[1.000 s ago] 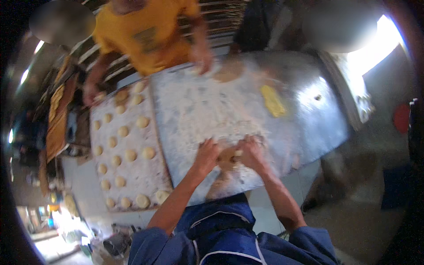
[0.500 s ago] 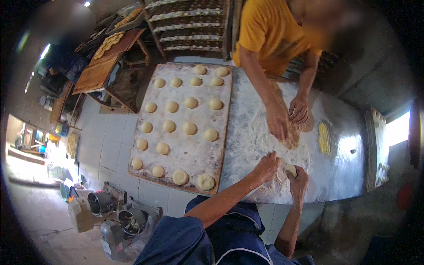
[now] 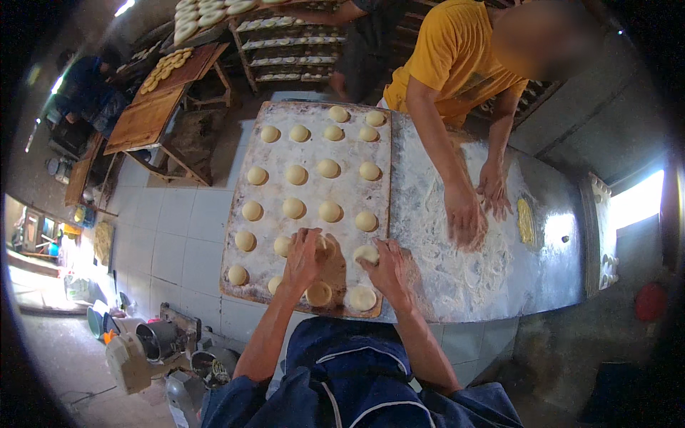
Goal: The person rolls small dough pieces into balls and places them on a wooden board. They then flatten the dough balls into discs and arrange them on the board. The person repeats this process with multiple dough pieces.
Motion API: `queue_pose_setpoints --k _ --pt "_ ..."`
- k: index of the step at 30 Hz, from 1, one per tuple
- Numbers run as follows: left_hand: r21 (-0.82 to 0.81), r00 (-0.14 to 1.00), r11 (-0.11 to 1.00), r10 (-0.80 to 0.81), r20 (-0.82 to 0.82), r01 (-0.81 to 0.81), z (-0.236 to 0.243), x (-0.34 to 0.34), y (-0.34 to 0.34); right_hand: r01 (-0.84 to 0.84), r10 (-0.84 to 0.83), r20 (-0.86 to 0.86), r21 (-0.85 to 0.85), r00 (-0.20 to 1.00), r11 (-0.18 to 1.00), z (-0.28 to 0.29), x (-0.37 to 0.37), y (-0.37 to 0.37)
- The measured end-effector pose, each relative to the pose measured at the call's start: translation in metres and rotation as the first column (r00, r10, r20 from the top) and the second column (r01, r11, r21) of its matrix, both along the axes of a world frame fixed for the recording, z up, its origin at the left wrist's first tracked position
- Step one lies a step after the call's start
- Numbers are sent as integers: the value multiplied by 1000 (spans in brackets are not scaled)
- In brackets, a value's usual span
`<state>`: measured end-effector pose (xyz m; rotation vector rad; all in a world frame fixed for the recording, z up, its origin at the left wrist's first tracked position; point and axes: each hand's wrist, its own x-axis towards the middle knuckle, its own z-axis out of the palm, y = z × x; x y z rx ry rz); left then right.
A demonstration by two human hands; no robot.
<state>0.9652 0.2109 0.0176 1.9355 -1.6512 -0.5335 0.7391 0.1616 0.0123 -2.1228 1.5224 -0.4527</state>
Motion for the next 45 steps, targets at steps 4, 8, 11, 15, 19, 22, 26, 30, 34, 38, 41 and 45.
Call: queue_pose_setpoints --k 4,8,11,15,19,22,26,30,34,38,41,45 --pt "-71 971 969 -240 -8 238 -2 7 10 -233 232 -21 -47 973 971 12 -9 0" --pt "-86 987 984 -154 43 157 -3 2 27 -248 241 -64 -148 968 957 32 16 5" --pt "-140 989 985 112 101 -98 4 4 73 -330 341 58 -142 938 933 30 61 3" --pt "-71 947 952 303 104 -297 -21 17 124 -519 529 7 -184 848 835 -17 161 4" --pt "45 938 944 319 136 -327 -40 33 132 -439 424 -149 -96 893 893 -22 197 20" --pt "187 972 954 235 8 -232 -9 34 125 -443 441 -43 -49 897 895 -36 193 16" --pt "256 905 932 324 -274 -256 29 4 113 -417 283 513 166 811 893 6 105 13" --pt "98 891 995 30 -454 16 37 -95 37 52 -244 563 334 790 941 4 -95 0" --pt "-25 897 976 -210 -388 217 4 -207 -38 318 -324 113 64 939 946 3 -221 -10" --pt "-70 963 961 -269 9 269 -20 -246 -68 328 -334 -98 -65 938 942 5 -252 -18" --pt "-121 948 964 -203 244 238 -29 -267 -85 198 -265 -198 -301 944 933 -8 -237 -43" --pt "-136 889 977 -88 448 165 -46 -298 -104 201 -274 -170 -356 946 913 -32 -209 -61"
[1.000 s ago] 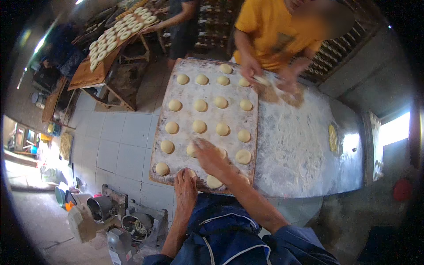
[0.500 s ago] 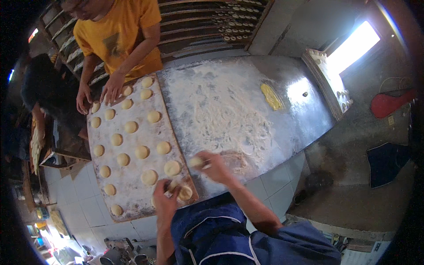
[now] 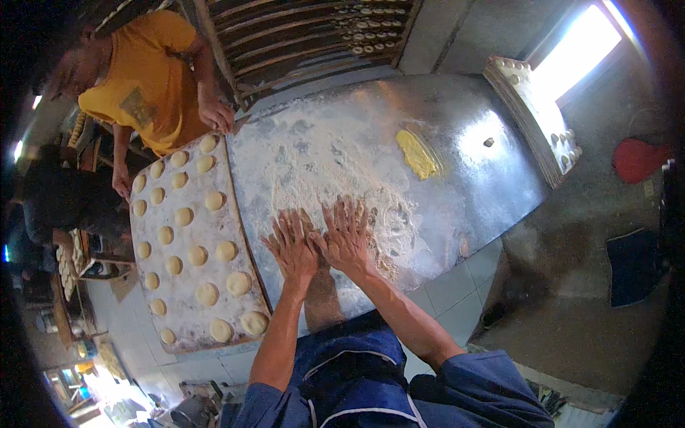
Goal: The person rolls small dough pieces into balls and places them on a wooden board. They then flatten the dough balls into discs and arrange them on the board. The person repeats this process with multiple dough pieces.
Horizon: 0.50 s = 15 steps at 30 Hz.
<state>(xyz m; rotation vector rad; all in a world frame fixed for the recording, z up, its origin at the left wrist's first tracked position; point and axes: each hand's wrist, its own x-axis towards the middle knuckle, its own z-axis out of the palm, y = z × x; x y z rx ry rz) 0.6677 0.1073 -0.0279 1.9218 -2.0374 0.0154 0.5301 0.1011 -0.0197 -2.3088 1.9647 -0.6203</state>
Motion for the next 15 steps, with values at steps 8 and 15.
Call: queue_pose_setpoints --k 8,15 --pt "229 967 969 -36 -253 96 26 21 38 -134 40 386 219 921 967 8 -65 26" --pt "295 964 932 -148 -222 211 5 36 41 -126 83 149 310 985 942 6 -63 42"
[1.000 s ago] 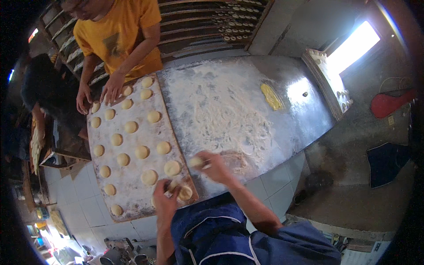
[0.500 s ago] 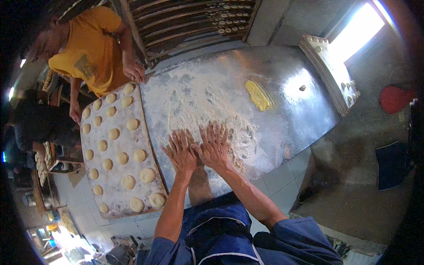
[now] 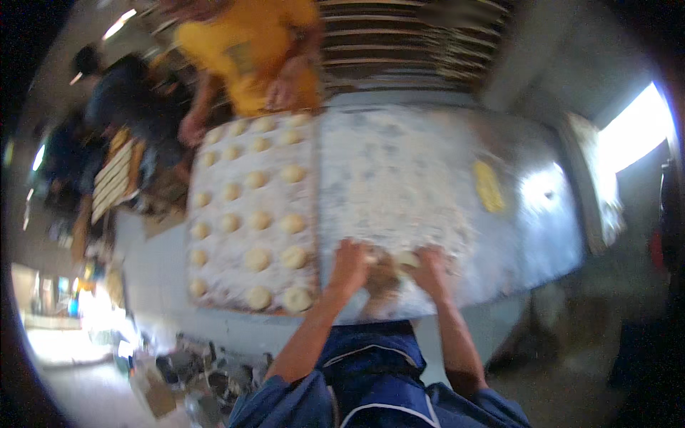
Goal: The person rolls small dough pieces into balls and places them on a wooden board. They then flatten the dough balls into discs and arrange them on the board. The person repeats this process with multiple dough pieces.
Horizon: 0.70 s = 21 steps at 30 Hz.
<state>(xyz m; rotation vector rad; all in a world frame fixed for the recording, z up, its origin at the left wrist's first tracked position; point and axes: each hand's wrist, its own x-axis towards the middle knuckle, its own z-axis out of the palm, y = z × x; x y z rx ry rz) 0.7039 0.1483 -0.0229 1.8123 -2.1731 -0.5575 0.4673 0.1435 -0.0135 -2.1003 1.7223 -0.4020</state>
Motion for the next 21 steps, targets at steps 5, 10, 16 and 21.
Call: queue_pose_setpoints --k 5,10,16,21 --pt "118 749 992 106 -654 -37 36 41 27 126 -159 167 191 973 973 54 39 -12" --pt "172 564 852 464 -683 -494 55 166 101 -148 88 393 123 915 981 48 172 -19" --pt "160 571 659 729 -378 -735 47 297 149 -527 382 513 171 769 832 40 394 -19" --pt "-152 797 815 479 -368 -560 50 325 165 -621 624 13 114 781 776 47 443 -21"
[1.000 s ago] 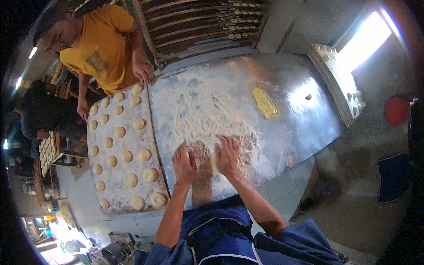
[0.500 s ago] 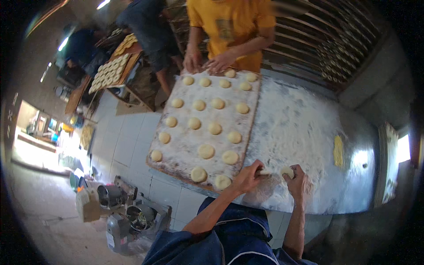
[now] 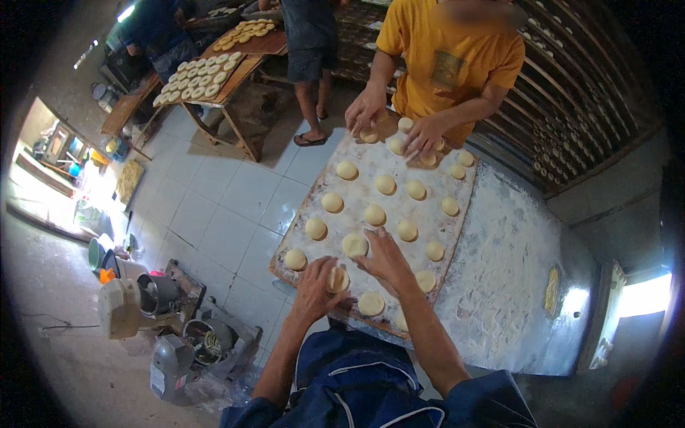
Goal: The person rolls small dough pieces into balls and places them on a wooden board. They then flatten the dough balls into discs and arrange them on the board. The person repeats this process with multiple dough pieces.
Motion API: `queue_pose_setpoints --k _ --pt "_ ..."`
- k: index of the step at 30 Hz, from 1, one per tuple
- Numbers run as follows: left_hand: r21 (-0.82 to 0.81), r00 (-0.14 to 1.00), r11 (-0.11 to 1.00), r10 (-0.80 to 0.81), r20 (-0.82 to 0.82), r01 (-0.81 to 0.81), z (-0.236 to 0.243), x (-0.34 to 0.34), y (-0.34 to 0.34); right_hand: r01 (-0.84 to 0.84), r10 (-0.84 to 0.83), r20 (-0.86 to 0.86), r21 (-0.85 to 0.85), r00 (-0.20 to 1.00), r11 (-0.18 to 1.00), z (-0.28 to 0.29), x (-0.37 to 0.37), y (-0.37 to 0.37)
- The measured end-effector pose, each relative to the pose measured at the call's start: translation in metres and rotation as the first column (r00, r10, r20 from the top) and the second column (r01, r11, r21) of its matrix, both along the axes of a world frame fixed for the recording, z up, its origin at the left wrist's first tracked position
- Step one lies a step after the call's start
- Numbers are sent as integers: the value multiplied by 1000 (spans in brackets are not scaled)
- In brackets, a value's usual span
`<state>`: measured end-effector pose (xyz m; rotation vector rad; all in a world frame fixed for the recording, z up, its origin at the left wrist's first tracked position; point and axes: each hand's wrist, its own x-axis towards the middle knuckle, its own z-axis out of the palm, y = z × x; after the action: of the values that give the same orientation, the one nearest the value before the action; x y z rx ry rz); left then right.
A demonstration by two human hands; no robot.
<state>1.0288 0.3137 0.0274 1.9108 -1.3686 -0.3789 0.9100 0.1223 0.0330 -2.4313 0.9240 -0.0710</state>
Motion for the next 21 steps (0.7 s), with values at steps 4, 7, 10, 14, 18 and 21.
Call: queue_pose_setpoints --k 4,7,10,14,18,21 --pt "188 961 953 -260 96 239 -18 18 8 -150 146 122 19 982 989 -14 -9 0" --pt "202 981 964 -187 54 173 -18 20 17 -177 167 96 100 981 979 5 6 5" --pt "109 977 987 99 188 -121 -7 24 26 -168 171 197 -37 965 985 2 34 14" --pt "83 915 938 306 262 -337 -29 57 13 -205 253 329 -175 910 963 -65 116 20" --pt "177 967 977 70 243 -115 -47 92 26 -106 107 3 115 994 988 -1 130 41" --pt "156 982 984 61 179 -89 -25 85 24 -132 131 89 4 987 991 -27 120 43"
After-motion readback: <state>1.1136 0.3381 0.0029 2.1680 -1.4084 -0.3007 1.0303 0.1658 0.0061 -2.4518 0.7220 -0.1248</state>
